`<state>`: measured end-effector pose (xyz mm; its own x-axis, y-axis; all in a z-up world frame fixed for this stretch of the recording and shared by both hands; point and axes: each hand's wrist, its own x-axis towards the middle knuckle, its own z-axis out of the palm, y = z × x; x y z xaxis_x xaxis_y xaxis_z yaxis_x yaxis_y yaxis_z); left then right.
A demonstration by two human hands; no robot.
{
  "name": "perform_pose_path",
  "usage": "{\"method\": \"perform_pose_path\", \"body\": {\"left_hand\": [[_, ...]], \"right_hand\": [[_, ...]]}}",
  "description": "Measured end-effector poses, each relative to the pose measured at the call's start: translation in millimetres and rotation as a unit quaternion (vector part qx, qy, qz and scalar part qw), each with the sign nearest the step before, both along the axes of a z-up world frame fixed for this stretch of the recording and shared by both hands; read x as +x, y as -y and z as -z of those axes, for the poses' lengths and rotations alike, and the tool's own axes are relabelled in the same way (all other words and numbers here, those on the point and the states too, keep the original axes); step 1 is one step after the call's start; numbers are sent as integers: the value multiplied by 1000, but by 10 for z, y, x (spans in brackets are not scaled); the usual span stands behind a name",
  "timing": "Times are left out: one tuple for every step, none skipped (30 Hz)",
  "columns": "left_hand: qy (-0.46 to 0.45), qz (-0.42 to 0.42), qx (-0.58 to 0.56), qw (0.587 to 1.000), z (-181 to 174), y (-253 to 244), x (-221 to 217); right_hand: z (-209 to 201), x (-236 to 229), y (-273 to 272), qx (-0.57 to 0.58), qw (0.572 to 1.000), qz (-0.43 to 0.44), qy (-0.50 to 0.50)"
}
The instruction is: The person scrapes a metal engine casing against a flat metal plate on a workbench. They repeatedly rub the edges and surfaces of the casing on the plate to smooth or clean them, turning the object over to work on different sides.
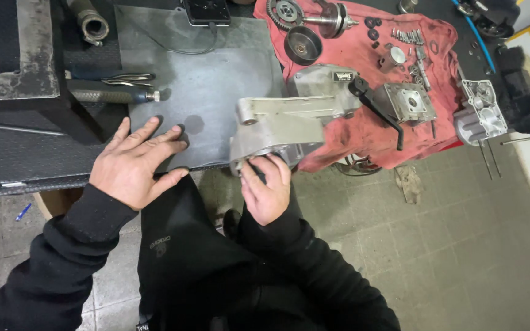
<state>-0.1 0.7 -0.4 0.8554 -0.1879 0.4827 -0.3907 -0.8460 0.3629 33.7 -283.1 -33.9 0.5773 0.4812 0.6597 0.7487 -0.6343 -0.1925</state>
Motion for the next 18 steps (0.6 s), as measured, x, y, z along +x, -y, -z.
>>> {"method": "perform_pose_path", "body": {"left_hand": [[2,2,7,1000,3,-6,15],[4,5,13,1000,4,-11,27],[5,3,13,1000,3,-13,27],[4,5,14,1000,3,-14,27],[2,9,15,1000,5,-13,24],[2,9,15,1000,4,-12,18],[-1,9,15,1000,0,-14,13],[-3,8,14,1000,-6,-15,8],[0,12,15,1000,-10,-18,22],[4,14,11,1000,-13,-23,33],[8,8,3,1000,-4,-9,11],[10,3,0,1000,2,-11,2],[6,8,4,1000,4,-17,15],[2,13,8,1000,5,-18,31],[3,14,8,1000,16,-7,23],[7,10,13,1000,25,6,16],[10,5,20,1000,32,2,5],[11,6,21,1000,3,14,-3]], "right_hand": [[-43,-28,-47,-8,1000,-3,-6],[-88,-59,-94,-15,1000,-7,-11],[-94,-64,-109,-15,1000,-8,-11],[-99,-70,-124,-19,1000,-15,-13],[-102,-89,-135,-22,999,-20,-17],[-118,-95,-106,-22,999,-20,-17],[-135,-97,-80,-18,999,-33,-20],[-156,-101,-54,-14,999,-45,-23],[-134,-93,1,-14,999,-41,-20],[-113,-89,54,-10,999,-42,-22],[-99,-68,124,-9,998,-51,-24],[-121,-47,126,-13,998,-56,-22],[-134,-47,126,-15,998,-51,-25],[-147,-45,132,-17,998,-45,-29],[-142,-40,129,-18,998,-44,-28],[-138,-35,127,-21,998,-49,-33],[-126,-31,108,-23,998,-54,-38],[-136,-46,89,-22,998,-53,-37]]}}
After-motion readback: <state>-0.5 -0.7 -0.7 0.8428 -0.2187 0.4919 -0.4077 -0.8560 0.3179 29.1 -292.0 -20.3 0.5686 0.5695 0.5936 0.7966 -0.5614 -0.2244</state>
